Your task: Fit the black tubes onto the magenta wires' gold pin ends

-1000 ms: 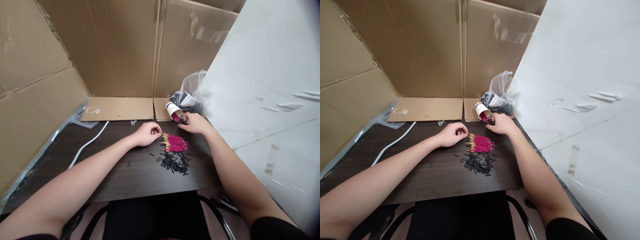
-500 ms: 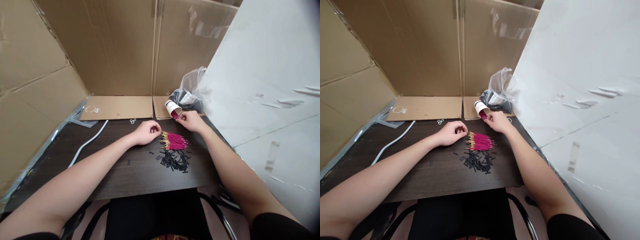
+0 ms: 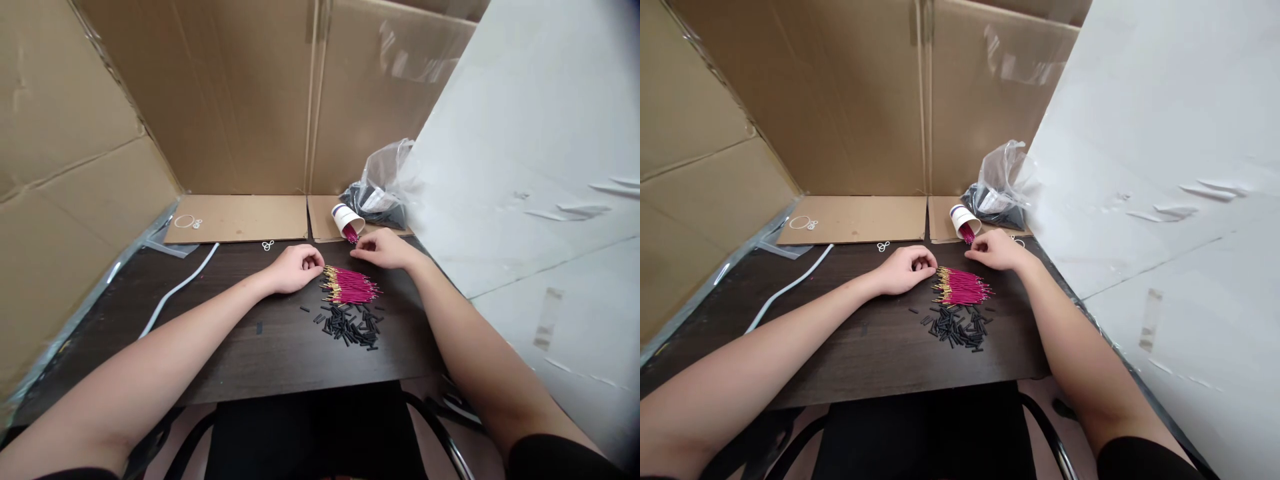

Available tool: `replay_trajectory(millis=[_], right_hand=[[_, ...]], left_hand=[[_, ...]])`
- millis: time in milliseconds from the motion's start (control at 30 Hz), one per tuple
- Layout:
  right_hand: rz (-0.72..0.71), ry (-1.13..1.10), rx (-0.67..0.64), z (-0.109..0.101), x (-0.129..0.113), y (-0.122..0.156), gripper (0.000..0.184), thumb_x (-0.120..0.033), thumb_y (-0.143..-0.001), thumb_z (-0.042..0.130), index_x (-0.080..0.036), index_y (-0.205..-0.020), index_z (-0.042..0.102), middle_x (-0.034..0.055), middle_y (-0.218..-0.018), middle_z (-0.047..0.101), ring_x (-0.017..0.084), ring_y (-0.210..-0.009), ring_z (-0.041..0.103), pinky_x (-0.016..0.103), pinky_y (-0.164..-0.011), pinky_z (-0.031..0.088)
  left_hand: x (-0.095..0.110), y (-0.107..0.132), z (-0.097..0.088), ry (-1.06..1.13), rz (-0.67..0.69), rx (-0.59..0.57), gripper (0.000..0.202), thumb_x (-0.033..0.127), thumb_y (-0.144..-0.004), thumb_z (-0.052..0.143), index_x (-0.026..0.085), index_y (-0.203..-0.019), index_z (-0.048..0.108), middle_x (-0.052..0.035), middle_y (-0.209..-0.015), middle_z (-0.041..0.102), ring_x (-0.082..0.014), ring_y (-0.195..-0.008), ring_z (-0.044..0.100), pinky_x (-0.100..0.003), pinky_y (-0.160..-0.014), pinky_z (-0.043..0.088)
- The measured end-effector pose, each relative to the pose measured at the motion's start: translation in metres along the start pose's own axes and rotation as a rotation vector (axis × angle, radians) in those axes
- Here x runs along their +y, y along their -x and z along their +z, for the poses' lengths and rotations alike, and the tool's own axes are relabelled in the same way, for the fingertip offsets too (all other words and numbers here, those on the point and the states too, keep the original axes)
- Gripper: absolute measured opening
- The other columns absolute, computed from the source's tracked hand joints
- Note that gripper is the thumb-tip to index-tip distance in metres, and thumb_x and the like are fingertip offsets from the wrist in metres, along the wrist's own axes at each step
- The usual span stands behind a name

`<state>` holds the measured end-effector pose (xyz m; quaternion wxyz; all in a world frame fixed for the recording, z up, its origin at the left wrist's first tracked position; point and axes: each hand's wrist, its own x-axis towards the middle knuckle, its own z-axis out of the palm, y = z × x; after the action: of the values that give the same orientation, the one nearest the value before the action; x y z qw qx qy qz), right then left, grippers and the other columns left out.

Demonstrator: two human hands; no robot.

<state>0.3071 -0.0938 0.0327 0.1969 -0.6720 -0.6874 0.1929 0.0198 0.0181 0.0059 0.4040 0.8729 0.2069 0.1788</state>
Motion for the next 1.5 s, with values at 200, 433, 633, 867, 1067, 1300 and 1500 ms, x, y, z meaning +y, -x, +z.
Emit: replay_trajectory(millis=[200,433,633,867,1067,1300,1500], right_hand=[[-0.081,-0.031,0.135,0.008,0.0,-0.004,0.024,-0.04,-0.092,0.081,-0.018,-0.1,0.077,0.0073,-0.095,0.075,0.018,-0.074,0.059,0.035,-0.072,0.047],[-0.126,0.103,0.249,-0.007,-0.026,0.009,0.018,-0.033,-0.094,0.08,-0.018,-0.087,0.071,0.0071,-0.093,0.07,0.018,-0.077,0.057,0.035,-0.075,0.042],[-0.089,0.043,-0.2,-0.014,-0.055,0.031,0.021,-0.033,-0.095,0.082,-0.02,-0.085,0.069,-0.0001,-0.075,0.067,0.014,-0.066,0.055,0.032,-0.064,0.036],[-0.176,0.047,-0.208,0.001,-0.058,0.029,0.017,-0.027,-0.091,0.086,-0.018,-0.096,0.074,0.0022,-0.087,0.071,0.016,-0.076,0.058,0.032,-0.071,0.041],[-0.156,-0.068,-0.204,0.004,-0.057,0.026,0.01,-0.025,-0.093,0.083,-0.017,-0.097,0.078,0.0029,-0.085,0.074,0.015,-0.072,0.06,0.031,-0.068,0.042],[-0.107,-0.068,-0.24,0.005,-0.058,0.026,0.012,-0.008,-0.089,0.07,-0.016,-0.089,0.079,0.001,-0.074,0.073,0.013,-0.066,0.061,0.031,-0.067,0.041],[-0.124,0.005,-0.255,0.004,-0.065,0.028,0.015,-0.005,-0.086,0.066,-0.017,-0.082,0.075,0.0003,-0.071,0.07,0.013,-0.064,0.055,0.032,-0.067,0.036]], left_hand=[[0.0,0.0,0.0,0.001,0.005,0.002,0.007,0.02,-0.094,0.073,0.017,-0.093,0.079,-0.0053,-0.092,0.075,-0.0166,-0.077,0.062,-0.033,-0.075,0.05],[-0.003,0.001,-0.003,0.053,0.019,-0.047,0.011,0.018,-0.086,0.076,0.017,-0.097,0.079,-0.0054,-0.095,0.074,-0.0165,-0.078,0.062,-0.033,-0.075,0.052],[-0.001,0.001,-0.014,0.05,0.166,-0.189,0.007,0.025,-0.085,0.078,0.018,-0.087,0.079,-0.0063,-0.096,0.073,-0.0184,-0.085,0.062,-0.036,-0.081,0.052],[0.002,0.003,-0.014,0.013,0.178,-0.213,0.019,0.032,-0.086,0.084,0.021,-0.101,0.084,-0.0068,-0.104,0.074,-0.02,-0.089,0.062,-0.037,-0.082,0.05],[0.001,0.004,-0.008,-0.028,0.186,-0.15,0.018,0.024,-0.085,0.079,0.021,-0.102,0.082,-0.0057,-0.101,0.074,-0.019,-0.084,0.059,-0.037,-0.079,0.05],[0.0,0.006,-0.002,-0.049,0.19,-0.067,0.011,0.028,-0.094,0.077,0.02,-0.095,0.086,-0.0075,-0.098,0.075,-0.0181,-0.08,0.063,-0.036,-0.074,0.05],[0.002,0.006,-0.004,-0.095,0.214,-0.111,0.015,0.03,-0.1,0.073,0.019,-0.094,0.081,-0.0085,-0.102,0.075,-0.0202,-0.087,0.067,-0.038,-0.081,0.054]])
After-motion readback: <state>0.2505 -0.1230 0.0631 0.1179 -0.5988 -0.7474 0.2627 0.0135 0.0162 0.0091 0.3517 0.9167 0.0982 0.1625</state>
